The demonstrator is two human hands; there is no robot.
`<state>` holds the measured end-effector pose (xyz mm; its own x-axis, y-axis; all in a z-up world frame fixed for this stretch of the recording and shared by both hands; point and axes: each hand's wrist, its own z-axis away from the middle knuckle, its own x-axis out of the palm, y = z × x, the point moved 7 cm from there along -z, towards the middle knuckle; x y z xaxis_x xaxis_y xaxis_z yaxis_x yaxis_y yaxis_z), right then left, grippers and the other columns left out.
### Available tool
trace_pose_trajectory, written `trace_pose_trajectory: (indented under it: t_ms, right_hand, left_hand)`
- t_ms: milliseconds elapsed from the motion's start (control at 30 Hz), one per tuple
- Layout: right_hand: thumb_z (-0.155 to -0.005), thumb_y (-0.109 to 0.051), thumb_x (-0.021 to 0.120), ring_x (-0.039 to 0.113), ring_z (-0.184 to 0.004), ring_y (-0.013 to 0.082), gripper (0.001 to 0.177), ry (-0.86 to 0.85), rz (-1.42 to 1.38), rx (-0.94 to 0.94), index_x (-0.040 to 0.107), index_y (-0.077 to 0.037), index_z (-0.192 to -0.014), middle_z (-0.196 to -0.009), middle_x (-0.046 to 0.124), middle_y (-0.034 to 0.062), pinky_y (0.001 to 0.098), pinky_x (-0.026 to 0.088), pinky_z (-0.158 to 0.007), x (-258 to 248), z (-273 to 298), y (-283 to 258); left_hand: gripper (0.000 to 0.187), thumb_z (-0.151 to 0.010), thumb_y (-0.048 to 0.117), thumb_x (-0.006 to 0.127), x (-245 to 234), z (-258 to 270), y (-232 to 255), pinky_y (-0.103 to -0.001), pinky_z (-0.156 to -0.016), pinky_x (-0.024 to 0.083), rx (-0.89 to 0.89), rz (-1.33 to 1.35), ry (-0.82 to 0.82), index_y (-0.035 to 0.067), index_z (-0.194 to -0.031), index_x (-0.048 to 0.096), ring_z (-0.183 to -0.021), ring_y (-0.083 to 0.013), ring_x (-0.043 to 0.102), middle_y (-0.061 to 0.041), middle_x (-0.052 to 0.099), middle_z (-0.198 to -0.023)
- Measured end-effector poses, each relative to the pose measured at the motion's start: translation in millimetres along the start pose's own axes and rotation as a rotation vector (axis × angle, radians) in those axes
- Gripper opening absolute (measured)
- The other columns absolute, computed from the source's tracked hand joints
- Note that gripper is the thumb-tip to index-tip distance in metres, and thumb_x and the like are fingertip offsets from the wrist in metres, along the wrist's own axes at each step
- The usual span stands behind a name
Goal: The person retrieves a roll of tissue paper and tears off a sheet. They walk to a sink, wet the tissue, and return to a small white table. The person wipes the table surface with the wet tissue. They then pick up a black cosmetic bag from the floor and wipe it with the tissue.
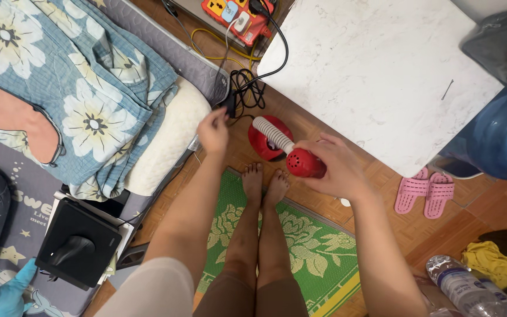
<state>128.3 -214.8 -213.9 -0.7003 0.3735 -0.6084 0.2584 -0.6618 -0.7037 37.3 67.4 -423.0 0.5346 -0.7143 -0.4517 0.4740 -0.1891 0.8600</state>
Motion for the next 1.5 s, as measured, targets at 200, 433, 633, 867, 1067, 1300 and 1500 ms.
trace_pose_trajectory:
  t_ms: [200, 433, 633, 867, 1067, 1300, 1500]
  right_hand:
    - [-0.063, -0.023, 0.084, 0.061, -0.118, 0.0375, 0.063, -0.022, -0.003, -0.011, 0.066, -0.025, -0.123, -0.111, 0.074, 0.0062, 0.0486, 0.047, -0.105, 23.1, 11.1, 15.4]
    - [-0.067, -0.025, 0.086, 0.062, -0.113, 0.0360, 0.062, -0.021, -0.004, -0.013, 0.064, -0.022, -0.124, -0.120, 0.065, 0.0075, 0.0461, 0.052, -0.093, 82.7, 9.7, 51.3]
    - [-0.067, -0.021, 0.088, 0.058, -0.121, 0.0372, 0.068, 0.150, -0.012, -0.133, 0.062, -0.016, -0.130, -0.122, 0.062, 0.0097, 0.0505, 0.048, -0.107, 117.0, 5.7, 101.5]
    - [-0.065, -0.013, 0.087, 0.057, -0.117, 0.0307, 0.067, 0.142, 0.072, -0.071, 0.063, -0.018, -0.127, -0.123, 0.067, 0.0042, 0.0487, 0.044, -0.101, 149.6, -3.2, 140.3]
    - [-0.066, -0.010, 0.085, 0.056, -0.119, 0.0312, 0.067, 0.117, 0.050, -0.032, 0.063, -0.016, -0.129, -0.128, 0.066, 0.0036, 0.0497, 0.041, -0.110, 171.0, -2.7, 160.3]
    - [-0.069, -0.003, 0.078, 0.056, -0.126, 0.0286, 0.068, 0.129, 0.066, -0.034, 0.061, -0.014, -0.134, -0.135, 0.064, 0.0044, 0.0514, 0.038, -0.119, 187.8, 0.0, 166.8]
    - [-0.064, -0.018, 0.085, 0.050, -0.127, 0.0393, 0.082, 0.149, -0.081, -0.123, 0.056, -0.005, -0.140, -0.139, 0.056, 0.0208, 0.0525, 0.040, -0.106, 150.2, 5.9, 150.9]
  left_hand:
    - [0.030, -0.084, -0.004, 0.071, -32.1, 76.3, -51.0, -0.033, -0.069, 0.055, -0.172, -0.320, -0.056, 0.007, -0.111, 0.076, -0.075, -0.0241, 0.065, -0.014, 0.069, -0.097]
    - [0.033, -0.084, 0.011, 0.065, 43.6, 79.7, -188.0, -0.037, -0.092, 0.055, -0.335, -0.401, -0.449, 0.012, -0.115, 0.077, -0.105, -0.0287, 0.073, -0.015, 0.076, -0.110]
    - [0.047, -0.085, 0.017, 0.057, 92.7, 58.5, -179.2, -0.038, -0.104, 0.050, -0.333, -0.547, -0.653, 0.011, -0.130, 0.070, -0.120, -0.0364, 0.065, -0.023, 0.068, -0.125]
    - [0.065, -0.081, 0.014, 0.057, 99.4, 58.1, -152.2, -0.037, -0.110, 0.044, -0.392, -0.681, -0.754, 0.013, -0.146, 0.054, -0.131, -0.0363, 0.055, -0.023, 0.059, -0.139]
    - [0.067, -0.084, 0.012, 0.052, 94.5, 52.0, -172.9, -0.036, -0.114, 0.040, -0.478, -0.682, -0.732, 0.016, -0.151, 0.050, -0.139, -0.0336, 0.050, -0.020, 0.055, -0.147]
    - [0.069, -0.085, 0.008, 0.051, 104.5, 39.1, -239.1, -0.037, -0.114, 0.039, -0.347, -0.618, -0.739, 0.005, -0.154, 0.042, -0.142, -0.0352, 0.047, -0.024, 0.050, -0.151]
    - [0.052, -0.085, 0.004, 0.052, 93.9, 57.3, -196.5, -0.038, -0.109, 0.047, -0.280, -0.451, -0.480, 0.008, -0.136, 0.064, -0.130, -0.0353, 0.061, -0.021, 0.066, -0.136]
